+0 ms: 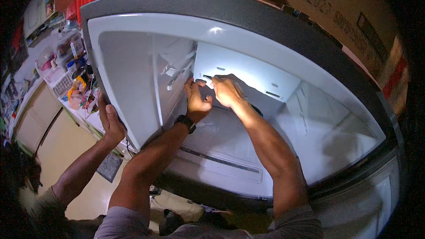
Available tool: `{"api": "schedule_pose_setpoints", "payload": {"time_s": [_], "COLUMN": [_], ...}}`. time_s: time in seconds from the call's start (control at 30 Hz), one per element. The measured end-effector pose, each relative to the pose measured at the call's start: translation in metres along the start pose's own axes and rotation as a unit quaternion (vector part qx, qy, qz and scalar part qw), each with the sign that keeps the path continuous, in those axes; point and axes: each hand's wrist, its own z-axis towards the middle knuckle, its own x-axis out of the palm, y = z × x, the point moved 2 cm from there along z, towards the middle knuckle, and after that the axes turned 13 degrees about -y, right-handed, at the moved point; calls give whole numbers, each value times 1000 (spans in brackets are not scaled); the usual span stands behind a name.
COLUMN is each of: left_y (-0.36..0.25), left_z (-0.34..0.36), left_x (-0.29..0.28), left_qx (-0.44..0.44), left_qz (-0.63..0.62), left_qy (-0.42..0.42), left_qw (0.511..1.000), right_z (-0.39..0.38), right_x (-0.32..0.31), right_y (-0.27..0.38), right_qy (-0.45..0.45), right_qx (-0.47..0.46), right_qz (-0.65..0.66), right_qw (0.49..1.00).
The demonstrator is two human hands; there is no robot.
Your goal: The person repairs a refrigerator by using a hair dryer to defrost the interior component, then removes the back panel by hand and with a screwdriver to access and work on the internal wiring and coils before reassembling the panel.
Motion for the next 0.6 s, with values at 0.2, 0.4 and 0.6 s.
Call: {"api": "schedule_pose_setpoints", "payload": {"time_s": [0.2,0.4,0.6], "left_y": [-20,-16,-17], "left_z": [-1,-1,4], "left_x": [-8,1,9], "left_qx": [-10,-2,18], "left_qz": [-62,10,49], "left_qy": [-3,13,39], "left_qw": [998,1000,998], "right_z": [-10,-5,-53], "right_x": [1,-4,-25], "right_y": [-11,-1,-17], "right_qy": [-66,-46,-161], "right_qx": [-59,3,253], "right_qz": [5,31,70], "right_qw": [996,998,951]}}
